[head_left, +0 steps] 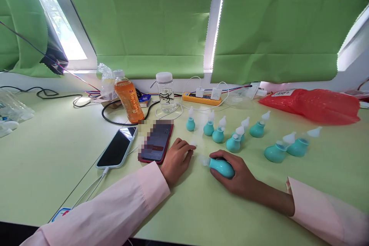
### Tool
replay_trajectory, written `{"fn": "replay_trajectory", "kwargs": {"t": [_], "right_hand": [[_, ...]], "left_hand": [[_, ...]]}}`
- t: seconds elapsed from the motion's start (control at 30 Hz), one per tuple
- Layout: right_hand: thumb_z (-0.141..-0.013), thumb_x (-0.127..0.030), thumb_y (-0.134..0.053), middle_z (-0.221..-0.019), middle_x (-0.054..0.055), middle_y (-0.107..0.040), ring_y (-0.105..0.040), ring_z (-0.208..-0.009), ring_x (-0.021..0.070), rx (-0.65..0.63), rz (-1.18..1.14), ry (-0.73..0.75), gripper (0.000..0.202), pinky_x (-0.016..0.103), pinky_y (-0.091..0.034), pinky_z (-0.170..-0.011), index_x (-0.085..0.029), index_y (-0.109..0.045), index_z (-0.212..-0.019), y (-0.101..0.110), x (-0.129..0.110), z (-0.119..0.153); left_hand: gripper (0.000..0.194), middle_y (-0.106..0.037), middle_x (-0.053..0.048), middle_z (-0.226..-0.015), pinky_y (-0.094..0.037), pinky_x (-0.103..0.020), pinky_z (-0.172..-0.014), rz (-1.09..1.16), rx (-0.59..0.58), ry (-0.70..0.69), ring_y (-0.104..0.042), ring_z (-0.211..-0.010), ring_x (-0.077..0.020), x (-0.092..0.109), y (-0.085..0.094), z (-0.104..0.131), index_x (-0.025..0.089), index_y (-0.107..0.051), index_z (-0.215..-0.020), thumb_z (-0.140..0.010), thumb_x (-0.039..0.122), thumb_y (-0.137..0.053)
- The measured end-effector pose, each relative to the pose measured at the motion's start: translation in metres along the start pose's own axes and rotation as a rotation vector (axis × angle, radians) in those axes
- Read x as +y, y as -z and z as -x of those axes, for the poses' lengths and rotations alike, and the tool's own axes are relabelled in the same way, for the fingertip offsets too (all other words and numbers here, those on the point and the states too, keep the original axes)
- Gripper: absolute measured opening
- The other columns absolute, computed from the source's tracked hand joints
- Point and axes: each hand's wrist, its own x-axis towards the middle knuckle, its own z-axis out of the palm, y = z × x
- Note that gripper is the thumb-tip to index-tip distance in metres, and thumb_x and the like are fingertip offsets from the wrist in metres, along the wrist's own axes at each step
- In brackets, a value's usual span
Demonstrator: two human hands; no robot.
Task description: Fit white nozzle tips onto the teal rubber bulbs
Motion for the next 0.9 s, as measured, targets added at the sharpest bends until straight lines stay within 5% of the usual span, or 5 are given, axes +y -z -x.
{"fn": "replay_trajectory", "kwargs": {"t": [0.13, 0.23, 0.43, 0.67, 0.9], "right_hand": [[-0.073, -0.026, -0.055, -0.086, 0.002, -0.058, -0.055, -0.080, 0.0150, -0.085, -0.149, -0.113, 0.019, 0.027, -0.047, -0.072, -0.021, -0.048, -0.090, -0.002, -0.012, -0.004], [-0.073, -0.027, -0.055, -0.085, 0.002, -0.057, -0.055, -0.079, 0.0150, -0.131, -0.326, -0.182, 0.020, 0.026, -0.048, -0.068, -0.020, -0.048, -0.090, -0.006, -0.021, -0.006], [-0.066, -0.023, -0.061, -0.067, -0.001, -0.060, -0.055, -0.063, 0.0133, -0.243, -0.306, -0.164, 0.012, 0.023, -0.046, -0.057, -0.018, -0.057, -0.075, -0.014, -0.024, -0.011], [-0.070, -0.033, -0.060, -0.068, 0.000, -0.061, -0.055, -0.062, 0.0130, -0.319, -0.227, -0.078, 0.017, 0.023, -0.045, -0.055, -0.017, -0.060, -0.075, -0.006, -0.024, -0.016], [-0.071, -0.034, -0.059, -0.065, 0.000, -0.060, -0.054, -0.058, 0.0115, -0.342, -0.159, 0.024, 0.017, 0.022, -0.044, -0.053, -0.016, -0.060, -0.072, -0.003, -0.025, -0.019]], "left_hand": [[0.021, -0.058, -0.006, -0.078, -0.042, -0.031, -0.065, 0.045, -0.003, -0.112, -0.048, -0.076, -0.0174, 0.014, 0.006, 0.004, 0.014, -0.053, -0.095, -0.084, 0.023, -0.038], [0.023, -0.056, -0.006, -0.067, -0.039, -0.028, -0.054, -0.060, -0.033, -0.213, -0.045, -0.068, -0.0181, 0.019, 0.007, 0.006, 0.014, -0.053, -0.077, -0.080, 0.035, -0.044], [0.032, -0.040, 0.000, -0.044, -0.025, -0.025, -0.043, -0.131, 0.045, -0.388, -0.033, -0.047, -0.0121, 0.014, 0.000, 0.007, 0.018, -0.037, -0.050, -0.082, 0.018, -0.033], [0.037, -0.025, 0.004, -0.045, -0.023, -0.025, -0.043, 0.266, -0.135, -0.089, -0.025, -0.041, -0.0083, 0.016, -0.005, 0.007, 0.020, -0.018, -0.050, -0.086, 0.025, -0.021], [0.043, -0.023, 0.005, -0.042, -0.020, -0.025, -0.041, 0.417, -0.251, 0.106, -0.019, -0.041, -0.0076, 0.017, -0.003, 0.007, 0.020, -0.019, -0.047, -0.085, 0.038, -0.022]]}}
